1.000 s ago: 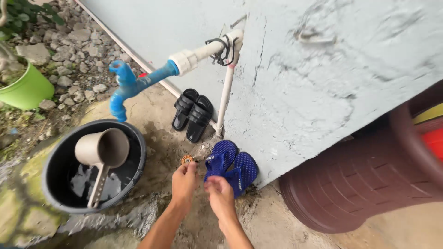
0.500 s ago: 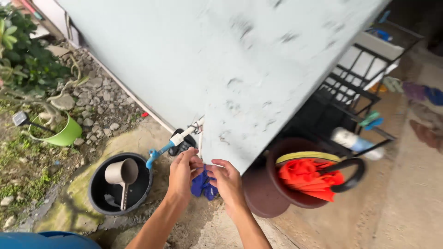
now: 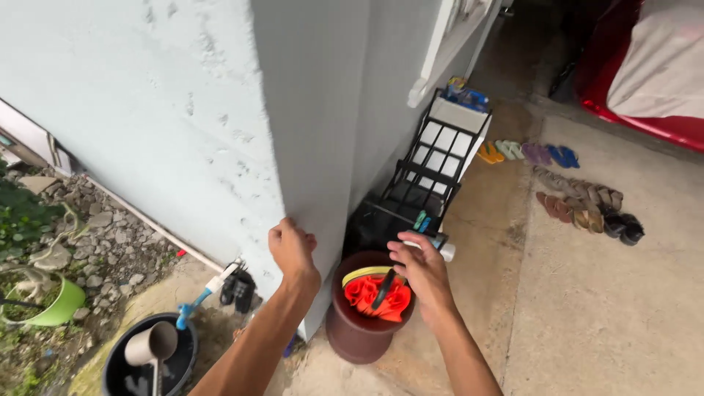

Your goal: Washing various pairs of slippers and flip-flops using a water tap and a dipper.

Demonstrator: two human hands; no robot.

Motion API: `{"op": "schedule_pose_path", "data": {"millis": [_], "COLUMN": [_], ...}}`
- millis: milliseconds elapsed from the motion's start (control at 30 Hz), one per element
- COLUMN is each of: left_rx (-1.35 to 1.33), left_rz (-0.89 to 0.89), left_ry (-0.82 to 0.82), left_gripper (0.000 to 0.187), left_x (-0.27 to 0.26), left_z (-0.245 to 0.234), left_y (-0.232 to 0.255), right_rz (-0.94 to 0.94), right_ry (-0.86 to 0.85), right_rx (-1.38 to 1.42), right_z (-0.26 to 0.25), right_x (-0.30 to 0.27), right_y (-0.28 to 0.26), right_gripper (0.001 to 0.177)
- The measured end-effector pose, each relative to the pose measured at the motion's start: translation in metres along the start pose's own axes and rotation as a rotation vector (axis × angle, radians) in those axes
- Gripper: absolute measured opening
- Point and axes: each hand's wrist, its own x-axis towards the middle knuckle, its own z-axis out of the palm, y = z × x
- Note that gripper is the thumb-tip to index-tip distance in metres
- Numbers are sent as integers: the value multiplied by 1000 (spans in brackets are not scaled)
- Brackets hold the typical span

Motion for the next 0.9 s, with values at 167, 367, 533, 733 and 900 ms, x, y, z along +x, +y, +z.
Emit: {"op": "schedule_pose_path", "data": {"millis": [167,367,533,733,900], "left_rx": [21,151,206,342,458], "left_rz": [74,-194,-298,-203,-302], "left_ry": [-2,-233,-418,-620,-747], "left_gripper": [15,13,20,17,15], "left_x": [-56,-107,-159,-207,-215], "left_z": [83,221,312,409,501], "left_y": [-49,-150,-242,-323,-390], "right_rz": [-13,-14,9,-17,4], "right_ry": [83,203,326,450,441], "right_rx": [-32,-206,-248,-272,-342], "right_z": [-121,-267,-380,-502,-582], "right_x": [14,29,26,51,97], "right_y": [-29,-64,-84,-89,-104], "right_gripper": [36,47,46,21,31]}}
